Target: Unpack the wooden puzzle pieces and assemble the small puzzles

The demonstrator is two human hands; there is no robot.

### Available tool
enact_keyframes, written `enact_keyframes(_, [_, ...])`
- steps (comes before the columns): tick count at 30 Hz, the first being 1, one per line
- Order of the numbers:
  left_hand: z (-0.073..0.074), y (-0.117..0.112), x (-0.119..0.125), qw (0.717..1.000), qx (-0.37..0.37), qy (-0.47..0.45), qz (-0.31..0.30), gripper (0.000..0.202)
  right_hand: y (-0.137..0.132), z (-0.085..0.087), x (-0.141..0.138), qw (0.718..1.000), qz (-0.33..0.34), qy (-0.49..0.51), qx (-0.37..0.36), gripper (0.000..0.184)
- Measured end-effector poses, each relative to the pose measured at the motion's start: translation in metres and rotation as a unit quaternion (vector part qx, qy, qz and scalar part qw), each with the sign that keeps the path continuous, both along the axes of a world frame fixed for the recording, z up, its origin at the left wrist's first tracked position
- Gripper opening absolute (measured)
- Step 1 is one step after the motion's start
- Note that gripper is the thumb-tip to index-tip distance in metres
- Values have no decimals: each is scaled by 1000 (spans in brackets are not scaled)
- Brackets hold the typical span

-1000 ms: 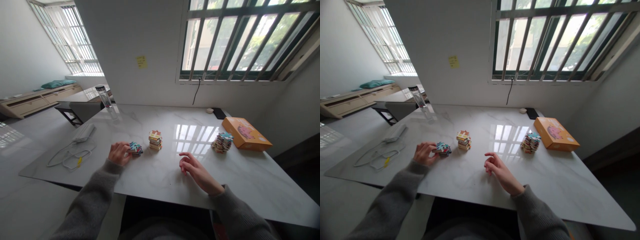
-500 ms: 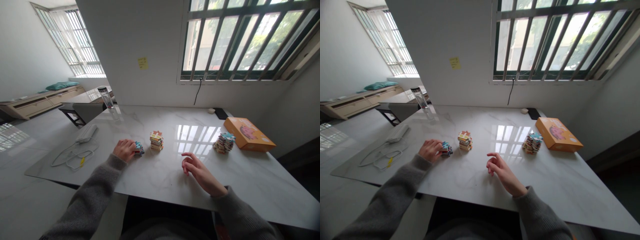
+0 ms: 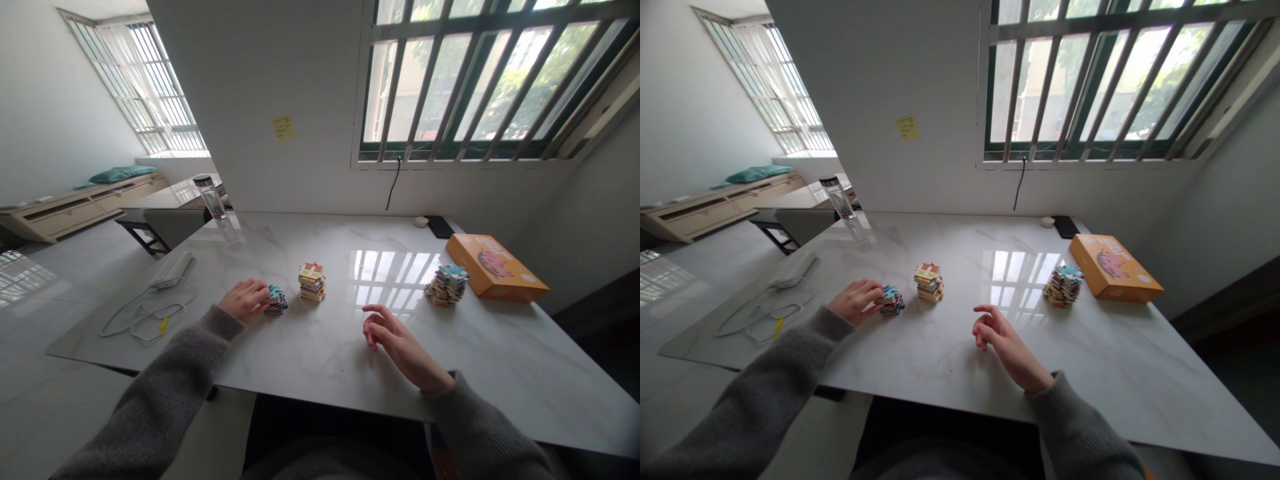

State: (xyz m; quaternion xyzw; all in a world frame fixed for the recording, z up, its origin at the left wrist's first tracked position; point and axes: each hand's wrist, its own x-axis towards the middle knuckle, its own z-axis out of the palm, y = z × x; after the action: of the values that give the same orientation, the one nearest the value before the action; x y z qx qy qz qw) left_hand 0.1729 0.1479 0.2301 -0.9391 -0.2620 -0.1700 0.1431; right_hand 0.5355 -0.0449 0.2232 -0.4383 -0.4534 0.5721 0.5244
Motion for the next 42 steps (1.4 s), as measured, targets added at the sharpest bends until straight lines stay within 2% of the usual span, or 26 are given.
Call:
enact_keyframes(4, [-5, -9, -3, 999, -19, -26, -11, 13, 0, 0, -1, 1000, -13, -3, 4, 34])
enact_keyframes(7, [-8, -8, -4, 997, -46, -57, 7, 18, -1, 1, -2, 1000, -21, -7, 2, 33])
enact_keyframes(10, [-4, 2, 0, 993, -99, -57, 42, 49, 0, 1, -2, 1000, -27, -8, 1, 33])
enact_keyframes(13, [7, 16, 9, 982, -172, 29, 72, 78, 1, 2, -2, 999, -31, -10, -2, 33])
enact_keyframes(16, [18, 28, 24, 960, -222, 138, 104, 88, 1, 3, -2, 999, -35, -12, -5, 34])
enact_keyframes(21, [26, 38, 43, 923, -263, 243, 141, 82, 1, 3, -2, 999, -33, -6, -2, 35])
enact_keyframes(28, [27, 39, 52, 902, -299, 274, 147, 68, 1, 0, -1, 999, -45, 7, 4, 37])
enact_keyframes(32, [28, 38, 57, 889, -311, 295, 160, 69, 1, 1, -1, 999, -50, 11, 3, 41])
enact_keyframes(34, [27, 39, 59, 889, -316, 290, 161, 73, 1, 0, -1, 998, -53, 13, 2, 41])
enact_keyframes(37, [25, 41, 57, 897, -316, 281, 131, 78, 2, 0, 0, 998, -56, 14, 2, 42])
enact_keyframes(42, [24, 43, 56, 896, -316, 298, 98, 66, 1, 2, -1, 998, -58, 14, 3, 41])
